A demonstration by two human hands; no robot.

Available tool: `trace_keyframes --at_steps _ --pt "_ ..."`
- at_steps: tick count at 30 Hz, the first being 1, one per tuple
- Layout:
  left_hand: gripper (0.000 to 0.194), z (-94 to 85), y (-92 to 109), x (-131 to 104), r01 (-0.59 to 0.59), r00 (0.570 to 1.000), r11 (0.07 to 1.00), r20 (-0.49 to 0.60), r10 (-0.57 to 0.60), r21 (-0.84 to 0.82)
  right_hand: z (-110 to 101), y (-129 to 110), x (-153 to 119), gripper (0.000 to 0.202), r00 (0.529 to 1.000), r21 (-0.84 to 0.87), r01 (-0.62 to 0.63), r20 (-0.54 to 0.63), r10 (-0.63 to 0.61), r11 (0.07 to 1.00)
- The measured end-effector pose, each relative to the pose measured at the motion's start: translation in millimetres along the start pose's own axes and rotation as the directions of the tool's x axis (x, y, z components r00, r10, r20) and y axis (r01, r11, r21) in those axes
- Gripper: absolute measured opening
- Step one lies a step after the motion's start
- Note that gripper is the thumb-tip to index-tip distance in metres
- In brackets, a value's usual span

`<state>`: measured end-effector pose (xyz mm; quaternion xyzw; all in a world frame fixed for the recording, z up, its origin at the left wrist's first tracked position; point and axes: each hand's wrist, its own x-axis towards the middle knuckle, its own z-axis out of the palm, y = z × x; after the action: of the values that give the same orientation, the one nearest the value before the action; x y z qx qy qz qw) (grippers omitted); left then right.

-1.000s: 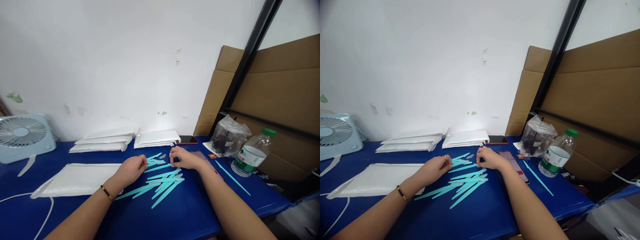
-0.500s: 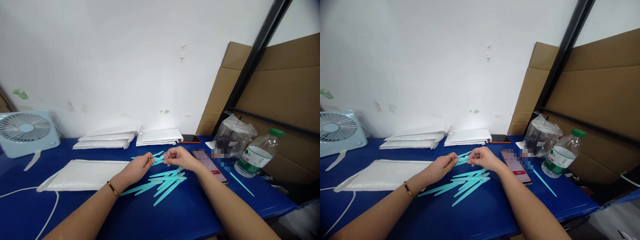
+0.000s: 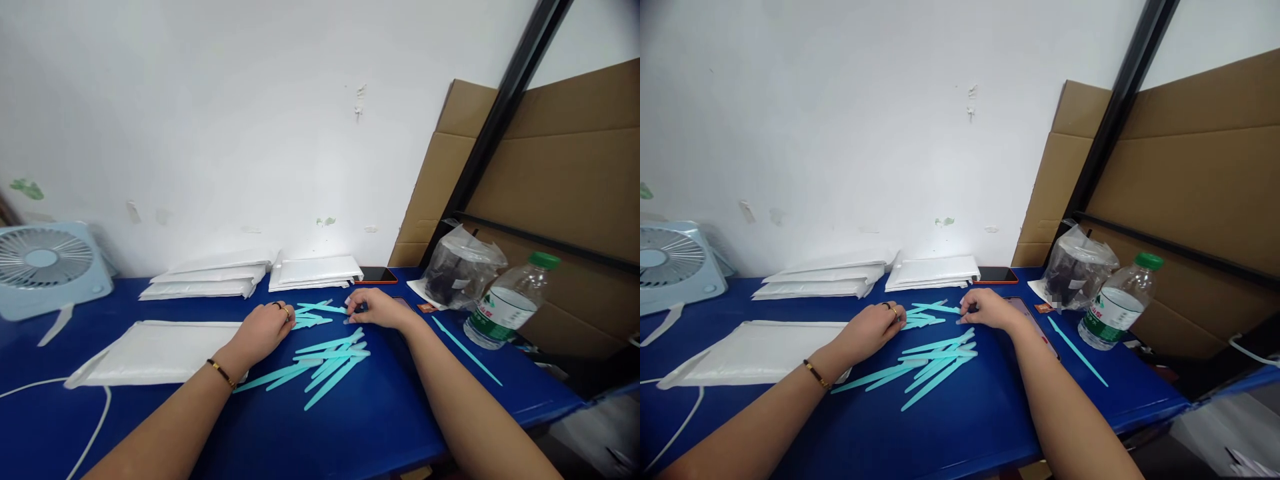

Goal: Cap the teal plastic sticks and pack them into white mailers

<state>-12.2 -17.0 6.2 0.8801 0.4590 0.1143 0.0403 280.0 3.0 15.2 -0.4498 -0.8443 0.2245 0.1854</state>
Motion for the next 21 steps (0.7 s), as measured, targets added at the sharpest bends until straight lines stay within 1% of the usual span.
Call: trace_keyframes --at_steps 2,5,7,9,11,14,16,18,20,21 --pt "0.02 -0.2 1 0 0.009 1.0 1.0 -0.014 -0.009 -0.022 -3 -6 -4 0.025 0.998 0.001 0.034 0.05 -0.034 0.999" --pt "0.02 -0.8 5 -1 0.006 0.999 0.996 -0.034 -0.009 -0.094 -6 -12 -8 0.026 0.981 -0.015 0.063 0.182 -0.059 0.998" --pt "0.024 -1.3 10 -3 -0.023 0.999 0.988 -0.029 0.019 -0.152 -4 -14 -9 0.025 0.973 -0.035 0.083 0.22 -0.073 0.996" --pt "0.029 -1.5 17 -5 -0.056 0.998 0.979 -0.01 0.055 -0.197 -2 -17 -8 0.022 0.97 -0.032 0.106 0.222 -0.096 0.994" --pt "0.031 -1.3 24 -7 -0.09 0.995 0.975 0.021 0.096 -0.204 1 -21 -6 0.021 0.973 -0.012 0.123 0.198 -0.119 0.992" --pt "0.03 -1.2 26 -5 -0.109 0.991 0.987 0.064 0.117 -0.12 4 -26 -3 0.02 0.983 -0.003 0.135 0.128 -0.133 0.991" --pt "0.031 -2.2 20 -3 -0.075 0.996 0.997 0.052 0.076 -0.034 5 -24 -2 0.019 0.991 -0.02 0.117 0.063 -0.116 0.993" --pt "0.032 -3.9 10 0 -0.011 1.0 1.0 0.022 0.01 0.019 3 -18 -1 0.017 0.997 -0.053 0.071 -0.032 -0.073 0.996" --pt "0.027 -5.7 2 0 0.047 0.999 0.999 -0.007 -0.047 0.02 0 -11 -1 0.015 0.993 -0.086 0.02 -0.115 -0.03 0.996" --pt "0.024 -6.4 0 0 0.065 0.998 0.998 -0.021 -0.064 0.006 -2 -8 -2 0.014 0.991 -0.093 0.005 -0.131 -0.017 0.996"
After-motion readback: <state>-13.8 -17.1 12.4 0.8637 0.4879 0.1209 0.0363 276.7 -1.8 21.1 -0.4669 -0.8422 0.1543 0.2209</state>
